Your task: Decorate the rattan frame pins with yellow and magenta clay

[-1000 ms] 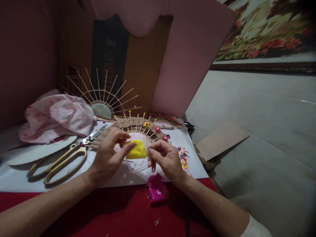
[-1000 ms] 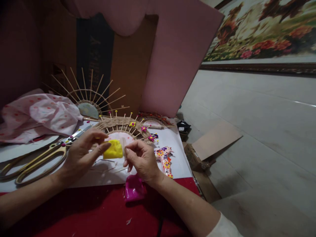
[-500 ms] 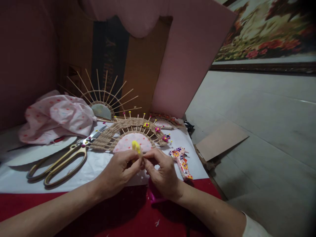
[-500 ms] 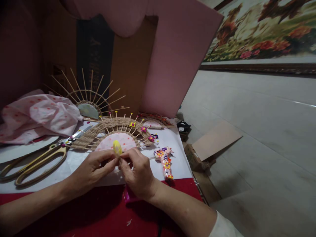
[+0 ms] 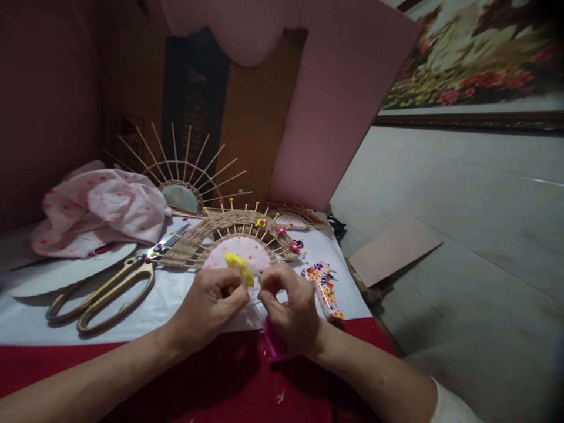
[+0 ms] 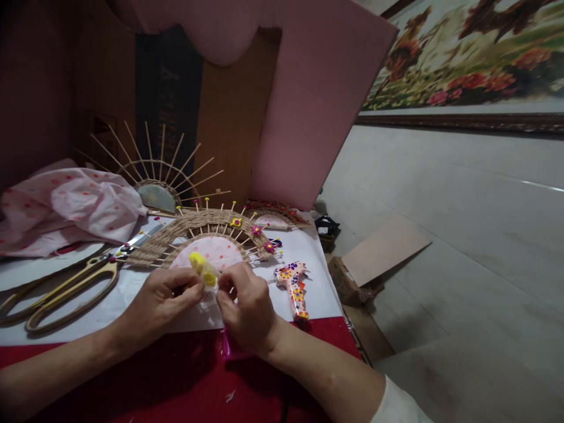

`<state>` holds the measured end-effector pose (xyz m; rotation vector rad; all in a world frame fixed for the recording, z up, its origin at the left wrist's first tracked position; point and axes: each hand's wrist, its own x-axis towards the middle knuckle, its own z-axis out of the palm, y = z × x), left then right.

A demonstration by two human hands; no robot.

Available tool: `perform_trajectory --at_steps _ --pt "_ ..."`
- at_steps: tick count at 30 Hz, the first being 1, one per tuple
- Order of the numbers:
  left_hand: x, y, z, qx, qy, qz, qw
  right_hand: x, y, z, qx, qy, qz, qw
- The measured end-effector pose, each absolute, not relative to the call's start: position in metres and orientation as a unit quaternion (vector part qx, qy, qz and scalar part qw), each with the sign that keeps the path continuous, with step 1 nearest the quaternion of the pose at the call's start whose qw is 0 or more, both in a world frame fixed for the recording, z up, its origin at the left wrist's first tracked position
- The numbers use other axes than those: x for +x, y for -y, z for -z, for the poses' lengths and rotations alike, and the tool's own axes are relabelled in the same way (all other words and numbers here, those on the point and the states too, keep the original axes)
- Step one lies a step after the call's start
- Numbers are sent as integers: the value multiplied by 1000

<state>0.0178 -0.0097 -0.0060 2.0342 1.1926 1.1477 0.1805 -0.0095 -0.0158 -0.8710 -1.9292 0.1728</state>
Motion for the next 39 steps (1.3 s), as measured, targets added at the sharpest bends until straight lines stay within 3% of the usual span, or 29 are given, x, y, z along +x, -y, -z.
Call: perform_trajectory --at_steps 7,14,19,22,28,39 --pt "16 9 9 789 -376 -412 257 182 10 15 -335 848 -43 409" --pt "16 12 7 795 -340 -406 296 181 6 15 -342 804 -119 472" --pt "5 1 2 684 -420 -555 220 185 -3 13 -369 733 -207 532" --pt "-1 -12 2 635 -438 -558 307 185 -5 12 -359 713 -254 547" --pt "3 -19 5 574 -348 -438 598 185 -4 14 -363 686 -323 542" --pt "0 -20 17 525 -363 -435 635 185 -7 14 -370 694 -378 488"
